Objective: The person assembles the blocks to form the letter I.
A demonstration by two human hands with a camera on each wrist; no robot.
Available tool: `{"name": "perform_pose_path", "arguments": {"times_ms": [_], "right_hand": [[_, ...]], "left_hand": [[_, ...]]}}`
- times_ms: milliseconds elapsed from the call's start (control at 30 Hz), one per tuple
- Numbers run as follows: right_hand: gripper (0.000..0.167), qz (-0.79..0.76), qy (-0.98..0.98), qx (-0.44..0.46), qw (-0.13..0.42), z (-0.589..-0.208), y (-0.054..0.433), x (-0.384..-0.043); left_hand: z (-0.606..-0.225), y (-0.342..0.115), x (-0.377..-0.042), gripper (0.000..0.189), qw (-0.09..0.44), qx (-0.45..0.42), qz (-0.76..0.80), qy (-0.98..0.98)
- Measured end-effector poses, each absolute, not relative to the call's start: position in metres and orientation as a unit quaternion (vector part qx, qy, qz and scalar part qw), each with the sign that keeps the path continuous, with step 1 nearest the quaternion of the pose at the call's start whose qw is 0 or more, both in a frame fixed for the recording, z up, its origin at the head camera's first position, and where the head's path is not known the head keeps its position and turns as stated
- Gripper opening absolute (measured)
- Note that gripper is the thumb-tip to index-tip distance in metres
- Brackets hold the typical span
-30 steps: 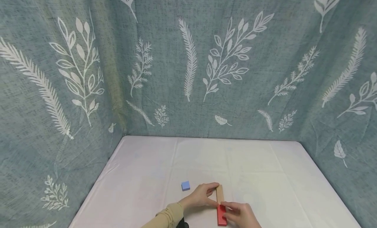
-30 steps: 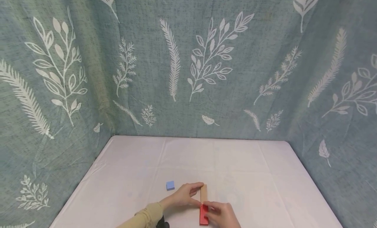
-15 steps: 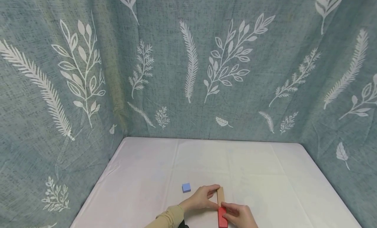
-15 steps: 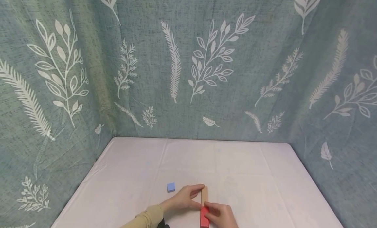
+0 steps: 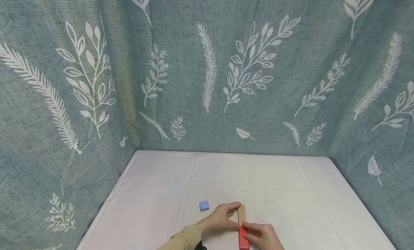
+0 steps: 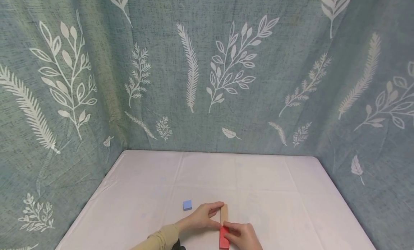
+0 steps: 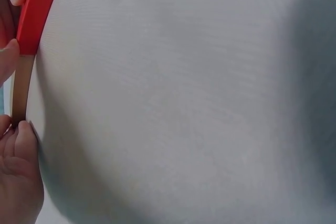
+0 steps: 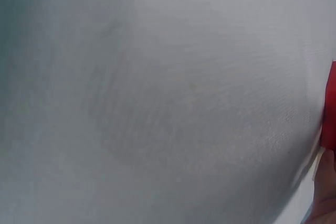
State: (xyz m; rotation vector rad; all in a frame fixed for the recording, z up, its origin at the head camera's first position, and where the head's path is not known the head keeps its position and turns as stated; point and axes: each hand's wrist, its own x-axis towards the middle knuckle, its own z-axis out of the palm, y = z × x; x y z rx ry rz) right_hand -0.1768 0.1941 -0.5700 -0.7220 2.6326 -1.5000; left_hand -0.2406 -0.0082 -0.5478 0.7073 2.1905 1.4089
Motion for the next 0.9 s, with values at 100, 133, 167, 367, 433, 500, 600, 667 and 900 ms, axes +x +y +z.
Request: {"name": "perform_pose_path", "arguments": {"times_ms": [100, 133, 167, 367, 433, 500, 600, 667, 900], "right_hand": [[0.037, -0.476, 0.842, -0.252, -0.005, -0.572, 0.194, -0.177], [0.037, -0.476, 0.841, -0.258, -0.009, -0.573, 0.194, -0.178], [0.036, -0.475, 0.84, -0.263, -0.014, -0.573, 0.194, -0.178], [0.036, -0.477, 0.834, -0.278, -0.022, -0.575, 0.194, -0.178], [0.036, -0.477, 0.831, -0.285, -0.03, -0.576, 0.194, -0.178], [0.036, -0.479, 0.826, -0.295, -0.039, -0.577, 0.194, -0.178], [0.034, -0.479, 0.82, -0.308, -0.055, -0.579, 0.195, -0.18], [0.034, -0.479, 0.82, -0.31, -0.054, -0.58, 0.195, -0.18], [0.034, -0.477, 0.828, -0.294, -0.036, -0.577, 0.197, -0.179]], "left_hand": [[-0.546, -0.008, -0.241, 0.07, 0.218, 0.258, 0.501, 0.797], [-0.546, -0.008, -0.241, 0.071, 0.216, 0.26, 0.495, 0.8], [-0.546, -0.008, -0.24, 0.071, 0.212, 0.263, 0.489, 0.805], [-0.542, -0.01, -0.239, 0.072, 0.161, 0.286, 0.415, 0.849], [-0.54, -0.01, -0.239, 0.071, 0.137, 0.297, 0.397, 0.857], [-0.537, -0.011, -0.24, 0.07, 0.12, 0.307, 0.393, 0.858], [-0.532, -0.012, -0.242, 0.069, 0.118, 0.305, 0.419, 0.847], [-0.527, -0.014, -0.242, 0.068, 0.121, 0.299, 0.438, 0.839], [-0.513, -0.023, -0.242, 0.065, 0.122, 0.285, 0.477, 0.823]]}}
